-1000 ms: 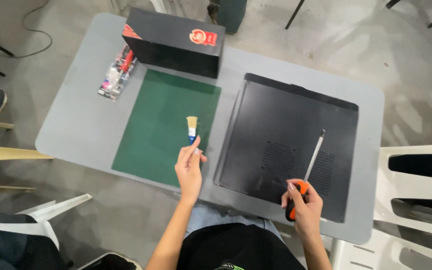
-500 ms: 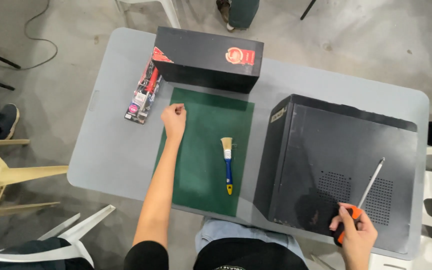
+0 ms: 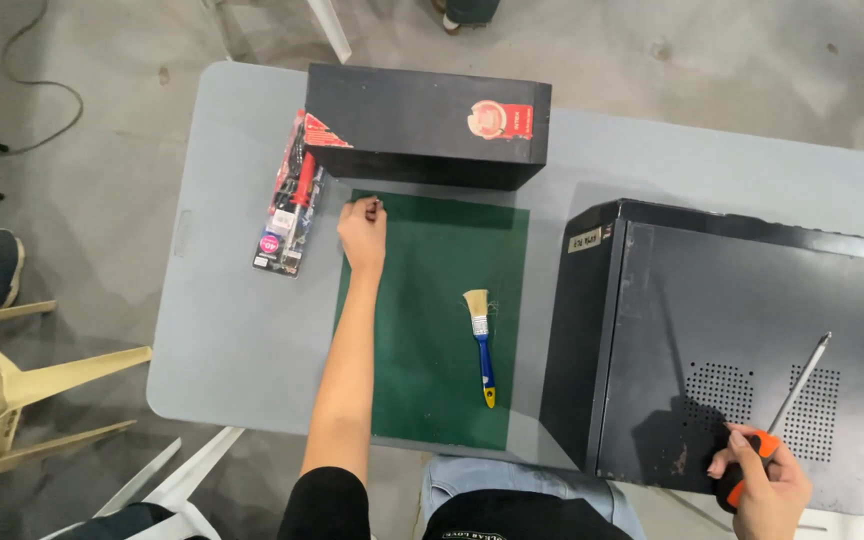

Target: Cleaning the exterior of a computer case with a brush and removing the side panel with a screwdriver.

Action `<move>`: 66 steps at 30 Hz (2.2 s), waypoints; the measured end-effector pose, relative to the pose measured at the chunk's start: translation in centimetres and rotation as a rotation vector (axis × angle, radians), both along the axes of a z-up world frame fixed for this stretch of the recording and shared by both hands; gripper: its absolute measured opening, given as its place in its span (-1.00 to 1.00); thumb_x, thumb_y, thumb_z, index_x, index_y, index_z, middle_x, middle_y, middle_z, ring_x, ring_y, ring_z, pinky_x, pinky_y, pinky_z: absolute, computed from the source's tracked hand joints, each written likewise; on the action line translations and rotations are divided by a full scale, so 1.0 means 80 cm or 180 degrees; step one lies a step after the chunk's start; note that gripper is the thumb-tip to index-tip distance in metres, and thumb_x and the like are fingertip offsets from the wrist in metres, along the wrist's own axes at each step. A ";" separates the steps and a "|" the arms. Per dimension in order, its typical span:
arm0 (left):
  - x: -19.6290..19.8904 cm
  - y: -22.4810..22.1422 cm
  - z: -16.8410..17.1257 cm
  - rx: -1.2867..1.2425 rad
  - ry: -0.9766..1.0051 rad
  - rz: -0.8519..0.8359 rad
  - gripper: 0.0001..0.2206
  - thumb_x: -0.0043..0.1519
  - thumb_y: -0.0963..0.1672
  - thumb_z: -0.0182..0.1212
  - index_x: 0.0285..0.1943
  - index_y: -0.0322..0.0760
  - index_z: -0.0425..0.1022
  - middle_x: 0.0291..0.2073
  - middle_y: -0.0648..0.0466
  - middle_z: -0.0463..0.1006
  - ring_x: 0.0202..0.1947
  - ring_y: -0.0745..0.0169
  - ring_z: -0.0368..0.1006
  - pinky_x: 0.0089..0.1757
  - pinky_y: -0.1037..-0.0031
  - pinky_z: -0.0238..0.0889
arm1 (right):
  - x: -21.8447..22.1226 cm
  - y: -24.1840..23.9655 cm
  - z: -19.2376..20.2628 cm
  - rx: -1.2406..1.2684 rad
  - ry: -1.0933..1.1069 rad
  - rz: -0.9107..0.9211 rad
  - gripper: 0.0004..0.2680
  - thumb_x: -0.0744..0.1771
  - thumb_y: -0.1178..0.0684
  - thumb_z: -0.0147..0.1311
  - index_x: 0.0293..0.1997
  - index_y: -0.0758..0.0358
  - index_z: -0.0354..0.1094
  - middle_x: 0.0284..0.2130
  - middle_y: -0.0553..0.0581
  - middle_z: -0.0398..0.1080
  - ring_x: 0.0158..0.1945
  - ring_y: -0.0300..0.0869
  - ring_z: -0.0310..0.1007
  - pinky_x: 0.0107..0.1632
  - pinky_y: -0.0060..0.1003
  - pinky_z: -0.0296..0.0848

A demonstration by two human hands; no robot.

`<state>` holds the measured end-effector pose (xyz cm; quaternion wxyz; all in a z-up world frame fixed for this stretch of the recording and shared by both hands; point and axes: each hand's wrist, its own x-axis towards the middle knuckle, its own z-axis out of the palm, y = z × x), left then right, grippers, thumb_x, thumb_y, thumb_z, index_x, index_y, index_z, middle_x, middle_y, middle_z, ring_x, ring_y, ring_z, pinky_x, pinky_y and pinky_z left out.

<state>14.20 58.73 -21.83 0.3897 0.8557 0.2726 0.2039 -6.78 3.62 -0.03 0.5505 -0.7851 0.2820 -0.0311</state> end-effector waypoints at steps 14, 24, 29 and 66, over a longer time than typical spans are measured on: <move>-0.027 -0.019 -0.019 -0.0113 -0.0826 0.0197 -0.68 0.09 -0.20 0.34 0.05 -0.31 0.56 -0.23 0.03 0.52 -0.42 0.29 0.42 -0.30 0.52 0.36 | 0.004 0.009 0.005 0.0164 -0.0041 0.0051 -0.89 0.37 0.17 0.10 -0.07 0.37 0.43 -0.67 0.17 0.32 -0.58 -0.20 0.31 -0.31 -0.41 0.35; -0.128 -0.255 0.103 -0.0486 -0.0696 -0.0252 -0.85 0.26 -0.25 0.23 -0.04 -0.22 0.58 -0.22 0.03 0.49 -0.25 0.15 0.47 -0.29 0.53 0.39 | -0.003 0.001 0.028 0.0501 -0.0250 0.0114 -0.94 0.29 0.22 0.22 -0.24 0.39 0.50 -0.82 0.30 0.37 -0.71 -0.10 0.36 -0.53 -0.35 0.28; -0.161 -0.346 0.174 -0.1693 -0.0420 -0.0628 -0.81 0.40 -0.23 0.07 0.14 -0.38 0.50 -0.05 -0.21 0.56 -0.01 0.08 0.52 0.04 0.33 0.39 | -0.013 -0.112 0.008 0.0151 -0.0053 -0.0109 -0.82 0.36 0.04 0.21 -0.41 0.29 0.42 -0.84 0.20 0.32 -0.72 -0.16 0.29 -0.55 -0.33 0.24; -0.188 -0.428 0.277 -0.1656 0.1258 -0.0858 -0.41 0.40 0.10 -0.02 0.52 -0.28 0.17 0.33 -0.32 0.34 0.33 -0.26 0.26 0.21 -0.06 0.17 | 0.065 -0.279 -0.036 0.0494 0.0950 -0.0014 -0.79 0.35 0.03 0.23 -0.15 0.47 0.47 -0.48 0.30 0.44 -0.45 -0.04 0.47 -0.34 -0.12 0.52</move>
